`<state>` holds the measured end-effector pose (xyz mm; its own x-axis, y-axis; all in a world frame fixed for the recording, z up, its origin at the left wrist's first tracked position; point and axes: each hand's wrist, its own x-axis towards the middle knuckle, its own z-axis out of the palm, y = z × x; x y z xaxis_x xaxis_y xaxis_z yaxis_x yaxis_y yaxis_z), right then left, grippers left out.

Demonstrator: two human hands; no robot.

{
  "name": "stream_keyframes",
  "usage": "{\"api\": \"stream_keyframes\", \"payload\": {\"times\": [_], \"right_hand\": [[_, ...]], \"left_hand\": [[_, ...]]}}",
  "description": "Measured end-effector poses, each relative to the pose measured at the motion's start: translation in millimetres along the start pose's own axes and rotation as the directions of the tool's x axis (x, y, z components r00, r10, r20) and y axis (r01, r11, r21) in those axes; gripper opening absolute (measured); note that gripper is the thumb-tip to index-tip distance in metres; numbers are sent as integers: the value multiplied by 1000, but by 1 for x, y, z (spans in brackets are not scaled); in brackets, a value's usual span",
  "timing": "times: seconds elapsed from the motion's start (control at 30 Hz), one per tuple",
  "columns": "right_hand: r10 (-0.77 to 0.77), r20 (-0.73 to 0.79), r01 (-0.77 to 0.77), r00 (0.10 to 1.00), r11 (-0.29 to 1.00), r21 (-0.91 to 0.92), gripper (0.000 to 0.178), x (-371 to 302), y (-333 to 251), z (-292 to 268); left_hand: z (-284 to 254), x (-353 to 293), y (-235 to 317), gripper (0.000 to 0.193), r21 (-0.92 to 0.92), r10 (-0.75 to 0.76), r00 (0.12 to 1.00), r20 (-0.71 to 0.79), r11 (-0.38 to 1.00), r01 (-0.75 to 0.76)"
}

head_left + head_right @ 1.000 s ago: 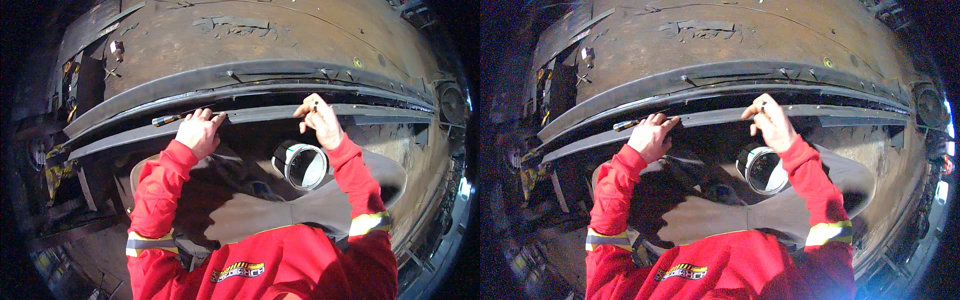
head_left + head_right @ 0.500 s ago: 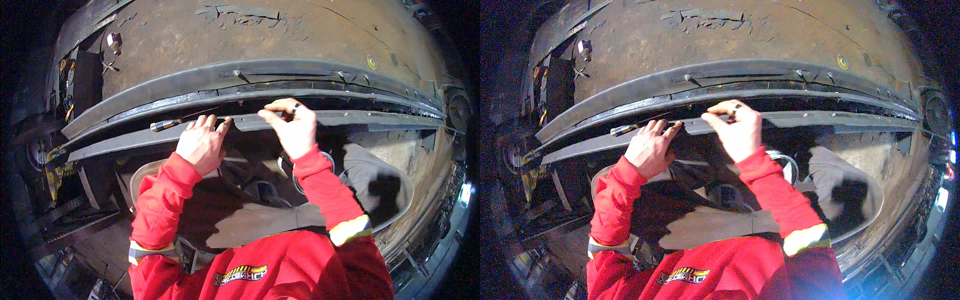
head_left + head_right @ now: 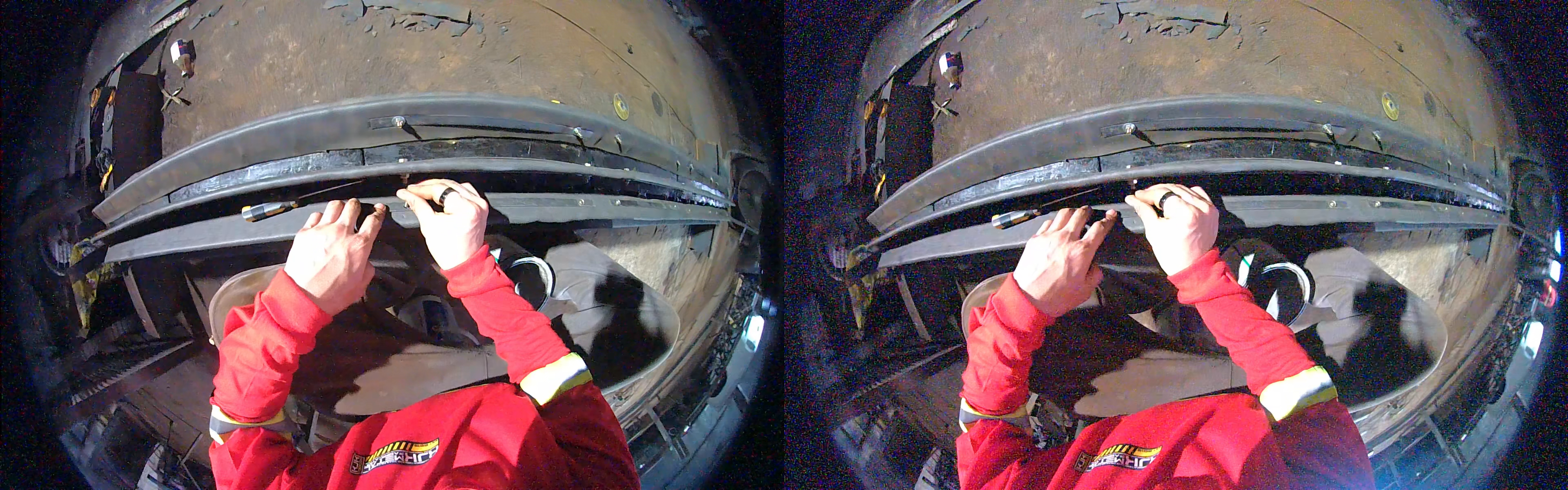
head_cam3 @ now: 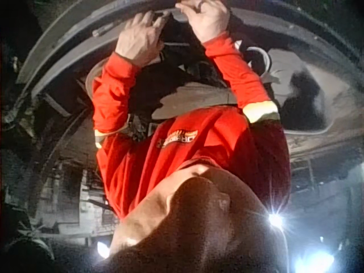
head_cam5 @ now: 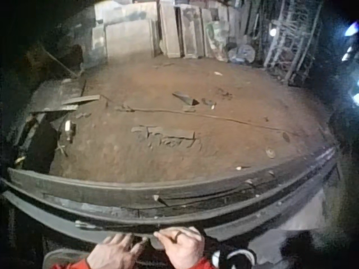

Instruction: The person sits on the floor and assembles a metal frame structure. They place long metal strips into a curved frame, use a screwdriver to tighten screws, and occasionally use a hammer to secure components. The person repeatedly picks up strips and fastens them to the frame.

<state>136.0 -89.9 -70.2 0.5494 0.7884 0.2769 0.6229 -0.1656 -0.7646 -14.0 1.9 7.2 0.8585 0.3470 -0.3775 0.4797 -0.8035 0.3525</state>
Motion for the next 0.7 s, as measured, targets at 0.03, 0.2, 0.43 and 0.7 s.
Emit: {"api": "stream_keyframes", "payload": {"times": [0.03,0.2,0.43,0.7], "right_hand": [[-10,10,10,1000,1000,1,10,0,1,0],[1,125,-7,992,999,46,8,4,1,-5],[-83,195,76,977,996,46,10,3,9,-8],[-88,329,52,940,992,117,11,4,10,-10]], "left_hand": [[0,0,0,66,-3,1,1000,-2,1000,-1],[-4,0,-1,68,-31,-3,1000,24,999,4],[-1,2,-2,63,-7,17,1000,-12,1000,-17],[5,5,-4,58,41,24,1000,4,999,-24]]}}
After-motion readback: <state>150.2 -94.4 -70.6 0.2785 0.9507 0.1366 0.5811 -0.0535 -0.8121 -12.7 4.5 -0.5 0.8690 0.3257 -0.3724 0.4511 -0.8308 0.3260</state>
